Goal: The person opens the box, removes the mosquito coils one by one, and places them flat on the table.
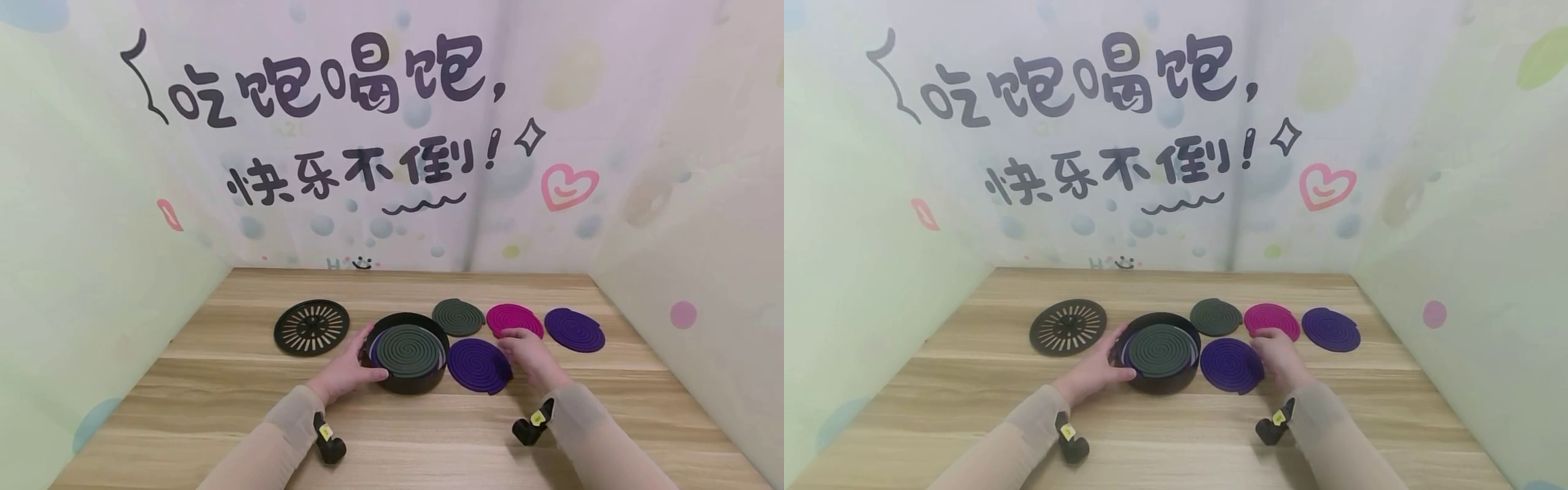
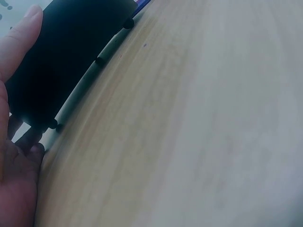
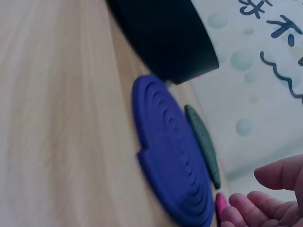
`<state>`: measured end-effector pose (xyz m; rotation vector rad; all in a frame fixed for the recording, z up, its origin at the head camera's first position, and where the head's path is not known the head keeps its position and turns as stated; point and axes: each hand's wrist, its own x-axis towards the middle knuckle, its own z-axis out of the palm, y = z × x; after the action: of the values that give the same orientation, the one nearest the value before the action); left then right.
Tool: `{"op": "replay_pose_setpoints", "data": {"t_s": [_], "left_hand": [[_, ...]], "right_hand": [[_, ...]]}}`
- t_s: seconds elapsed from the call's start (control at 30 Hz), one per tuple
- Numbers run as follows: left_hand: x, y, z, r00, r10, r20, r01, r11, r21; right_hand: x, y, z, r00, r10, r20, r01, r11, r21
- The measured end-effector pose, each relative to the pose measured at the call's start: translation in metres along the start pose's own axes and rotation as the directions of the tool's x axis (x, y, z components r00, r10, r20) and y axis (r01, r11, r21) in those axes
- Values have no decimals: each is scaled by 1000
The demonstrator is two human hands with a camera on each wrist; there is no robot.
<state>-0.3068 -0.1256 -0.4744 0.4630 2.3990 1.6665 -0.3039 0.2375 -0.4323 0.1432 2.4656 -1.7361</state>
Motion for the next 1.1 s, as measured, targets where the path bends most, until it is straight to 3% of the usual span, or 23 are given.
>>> {"op": "replay_pose_setpoints", "data": {"t_s": [0.33,0.63,0.87,1.1], "left_hand": [[1,-3,0,1000,-2,-7,2,1000,3],[1,-2,0,1000,-3,-7,3,1000,14],[1,-2,0,1000,0,-2,0,1000,8],[1,-3,0,1000,-5,-6,5,1000,17]], "right_hand": [[5,-28,25,997,-75,5,74,990,122],[11,-52,55,989,-130,71,117,979,164],[13,-66,84,978,-180,109,172,982,76],[13,-72,107,979,-171,109,179,981,-69]]}}
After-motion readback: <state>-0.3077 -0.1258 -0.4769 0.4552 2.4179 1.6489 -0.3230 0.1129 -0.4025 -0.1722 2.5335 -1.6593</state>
